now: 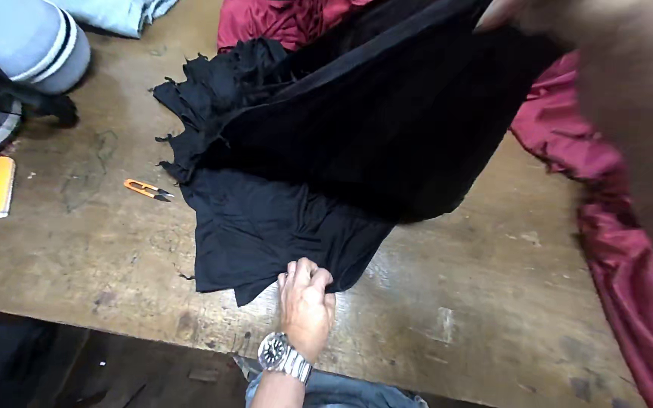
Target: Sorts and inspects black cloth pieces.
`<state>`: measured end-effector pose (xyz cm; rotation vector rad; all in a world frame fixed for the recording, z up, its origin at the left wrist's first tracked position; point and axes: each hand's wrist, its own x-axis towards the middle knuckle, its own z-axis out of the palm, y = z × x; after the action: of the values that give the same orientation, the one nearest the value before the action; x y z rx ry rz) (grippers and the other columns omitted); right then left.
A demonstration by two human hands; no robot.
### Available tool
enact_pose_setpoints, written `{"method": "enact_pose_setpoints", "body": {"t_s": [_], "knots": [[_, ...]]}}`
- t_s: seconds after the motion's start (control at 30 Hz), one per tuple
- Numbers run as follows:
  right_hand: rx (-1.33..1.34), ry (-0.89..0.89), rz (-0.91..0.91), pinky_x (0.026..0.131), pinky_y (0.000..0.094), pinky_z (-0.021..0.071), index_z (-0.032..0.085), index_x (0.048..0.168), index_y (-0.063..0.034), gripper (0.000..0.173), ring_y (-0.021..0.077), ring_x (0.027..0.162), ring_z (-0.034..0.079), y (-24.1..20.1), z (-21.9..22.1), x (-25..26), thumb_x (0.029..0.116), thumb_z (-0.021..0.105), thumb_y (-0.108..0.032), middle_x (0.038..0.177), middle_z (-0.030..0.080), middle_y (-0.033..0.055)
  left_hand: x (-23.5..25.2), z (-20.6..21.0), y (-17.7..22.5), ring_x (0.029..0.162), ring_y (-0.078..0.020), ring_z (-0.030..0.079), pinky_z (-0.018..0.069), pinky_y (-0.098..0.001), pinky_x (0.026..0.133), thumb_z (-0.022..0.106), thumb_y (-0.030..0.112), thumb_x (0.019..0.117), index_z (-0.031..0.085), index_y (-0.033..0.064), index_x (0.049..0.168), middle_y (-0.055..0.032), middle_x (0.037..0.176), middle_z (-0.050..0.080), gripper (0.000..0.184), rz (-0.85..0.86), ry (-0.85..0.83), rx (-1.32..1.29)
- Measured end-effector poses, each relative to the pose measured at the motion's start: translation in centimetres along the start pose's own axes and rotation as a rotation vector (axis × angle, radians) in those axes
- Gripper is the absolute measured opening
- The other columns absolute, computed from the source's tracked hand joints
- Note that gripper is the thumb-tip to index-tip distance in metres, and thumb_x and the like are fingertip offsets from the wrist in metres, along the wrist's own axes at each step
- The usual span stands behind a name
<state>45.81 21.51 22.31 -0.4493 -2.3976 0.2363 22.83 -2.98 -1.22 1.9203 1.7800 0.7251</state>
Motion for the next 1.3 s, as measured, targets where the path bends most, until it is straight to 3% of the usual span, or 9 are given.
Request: {"method": "enact_pose_setpoints", "body": {"t_s": [0.1,0.3,0.5,0.67,0.87,1.1,1.17,1.23,1.3], "knots": [[-0.172,-0.234,0.137,0.082,0.0476,0.051,0.077,0.087,-0.0158,0.022,0.0279,0.099,0.062,-9.4,6.8,-2.3,0.0893,0.056,-0.011,0.103,0.066,0.0123,-1.4,-1.0,0.4,0.103,-0.0106,0.068,0.0524,-0.0395,0.098,0.069,0.012,0.0866,0.077,0.017,0.09,0.0049,0.102,0.074,0.01,0.115,0.185,-0.174],[0.109,-0.68,0.485,0.086,0.0326,0.0559,0.072,0.112,-0.0166,0.046,0.0158,0.108,0.06,-13.1,15.1,-9.5,0.0683,0.08,-0.03,0.12,0.059,0.0036,-0.1,-2.4,2.3,0.099,-0.0105,0.068,0.0528,-0.0354,0.097,0.066,0.009,0.09,0.077,0.0108,0.095,0.0032,0.096,0.074,0.013,0.086,0.348,-0.411],[0.02,-0.364,0.483,0.067,0.0367,0.0575,0.077,0.087,-0.0137,0.013,0.0167,0.082,0.065,-10.9,15.4,-9.1,0.0852,0.07,-0.024,0.093,0.065,0.0037,2.1,-4.3,3.0,0.105,-0.0129,0.067,0.0571,-0.0353,0.092,0.077,0.014,0.0895,0.078,0.0124,0.097,0.0016,0.106,0.073,0.007,0.027,0.401,-0.506],[0.143,-0.211,0.748,0.071,0.0299,0.0553,0.077,0.089,-0.0131,0.002,0.0052,0.077,0.066,-6.1,7.7,-2.3,0.0889,0.074,-0.012,0.084,0.072,-0.0023,3.0,-8.6,-4.8,0.131,-0.0465,0.049,0.0441,-0.0667,0.099,0.077,0.035,0.0909,0.064,0.0195,0.137,-0.0243,0.148,0.047,0.05,-0.377,0.375,-0.014],[-0.043,-0.048,0.92,0.077,0.0252,0.0508,0.073,0.096,-0.0161,0.005,0.0003,0.082,0.061,-3.7,0.6,4.8,0.0917,0.071,-0.016,0.091,0.067,-0.0059,2.9,-5.6,-6.8,0.108,-0.044,0.065,0.0541,-0.0613,0.09,0.068,0.009,0.0931,0.062,0.0089,0.14,-0.0279,0.128,0.06,0.047,-0.506,0.132,0.039],[0.194,-0.123,0.336,0.07,0.0215,0.0557,0.075,0.103,-0.0166,0.016,-0.0032,0.082,0.065,7.3,-4.4,3.7,0.0947,0.066,-0.027,0.092,0.071,-0.0059,3.5,3.9,9.1,0.125,-0.0302,0.062,0.0517,-0.0435,0.105,0.061,0.016,0.0939,0.044,0.0024,0.153,-0.02,0.138,0.06,0.063,-0.333,-0.525,-0.08],[0.079,0.054,0.684,0.074,0.0225,0.0477,0.068,0.095,0.0006,0.007,0.0037,0.078,0.057,-0.8,-3.4,5.2,0.0945,0.066,-0.006,0.086,0.062,0.0042,3.5,5.0,11.5,0.133,-0.0315,0.057,0.0476,-0.0436,0.11,0.059,0.018,0.0995,0.031,0.0037,0.16,-0.0218,0.147,0.053,0.068,-0.268,-0.713,-0.171],[-0.078,0.218,0.986,0.074,0.0173,0.0463,0.067,0.092,-0.0003,0.003,0.0012,0.076,0.055,-4.9,-2.3,6.8,0.0936,0.065,-0.001,0.082,0.059,0.0016,3.8,4.9,11.7,0.128,-0.0317,0.06,0.0507,-0.0469,0.107,0.061,0.019,0.098,0.04,0.0103,0.158,-0.0196,0.147,0.054,0.064,-0.19,-0.807,-0.177],[0.031,0.154,0.743,0.071,0.0176,0.0492,0.068,0.091,-0.0024,0.003,0.0004,0.075,0.059,0.5,-4.3,4.2,0.0929,0.066,-0.004,0.081,0.062,0.0003,4.1,3.4,10.3,0.118,-0.029,0.066,0.0545,-0.0471,0.101,0.062,0.019,0.0961,0.057,0.0159,0.147,-0.0157,0.141,0.059,0.051,-0.199,-0.708,-0.179]]}}
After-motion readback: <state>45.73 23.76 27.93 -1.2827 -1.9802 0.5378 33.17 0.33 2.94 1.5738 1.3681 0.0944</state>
